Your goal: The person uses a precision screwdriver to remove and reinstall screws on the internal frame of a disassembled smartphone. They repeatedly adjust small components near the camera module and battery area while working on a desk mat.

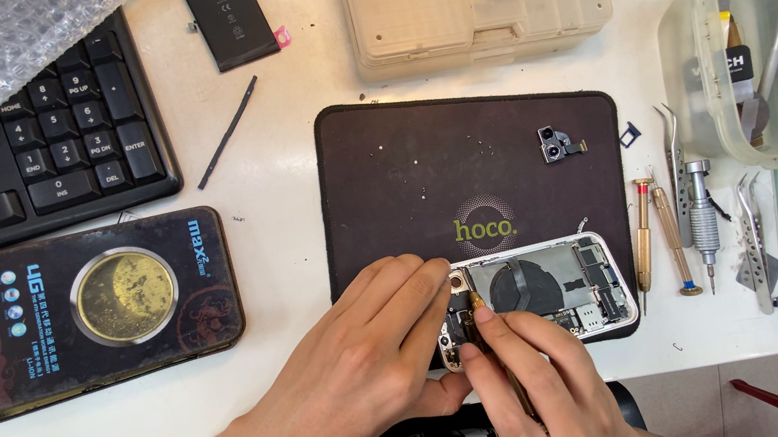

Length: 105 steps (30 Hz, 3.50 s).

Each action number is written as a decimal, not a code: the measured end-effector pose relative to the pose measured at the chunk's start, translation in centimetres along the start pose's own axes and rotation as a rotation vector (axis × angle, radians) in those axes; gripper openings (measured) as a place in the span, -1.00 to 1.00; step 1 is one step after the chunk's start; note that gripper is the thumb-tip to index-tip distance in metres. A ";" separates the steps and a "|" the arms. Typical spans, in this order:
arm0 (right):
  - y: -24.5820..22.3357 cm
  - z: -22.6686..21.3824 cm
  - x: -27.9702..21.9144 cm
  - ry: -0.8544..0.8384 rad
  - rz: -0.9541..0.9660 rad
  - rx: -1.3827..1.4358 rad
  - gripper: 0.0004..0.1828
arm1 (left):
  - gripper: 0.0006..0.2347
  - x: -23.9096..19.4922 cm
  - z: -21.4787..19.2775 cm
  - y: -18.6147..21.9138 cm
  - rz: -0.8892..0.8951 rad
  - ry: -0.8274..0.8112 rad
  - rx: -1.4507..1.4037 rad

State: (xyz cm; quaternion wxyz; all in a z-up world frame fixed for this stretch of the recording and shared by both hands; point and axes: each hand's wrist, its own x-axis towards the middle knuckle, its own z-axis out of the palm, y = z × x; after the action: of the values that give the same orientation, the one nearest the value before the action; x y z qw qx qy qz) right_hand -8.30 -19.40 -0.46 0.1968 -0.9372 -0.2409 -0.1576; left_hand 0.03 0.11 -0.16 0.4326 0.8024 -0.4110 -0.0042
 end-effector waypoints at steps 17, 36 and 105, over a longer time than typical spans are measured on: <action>0.4 0.4 -0.5 -0.020 0.000 0.087 -0.61 | -0.44 0.0 0.0 0.0 0.011 -0.004 0.009; 1.2 0.0 -1.4 -0.047 -0.070 -0.050 -0.59 | -0.47 -0.1 0.2 0.0 0.008 0.012 0.057; 1.5 0.0 -0.8 0.045 -0.049 -0.048 -0.55 | -0.48 -0.2 0.4 -0.3 0.041 0.005 0.050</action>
State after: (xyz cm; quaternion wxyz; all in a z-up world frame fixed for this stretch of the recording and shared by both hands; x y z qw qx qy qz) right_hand -8.14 -20.93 -1.21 0.1758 -0.9318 -0.2554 -0.1889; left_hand -0.01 0.04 -0.67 0.4136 0.8043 -0.4263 0.0171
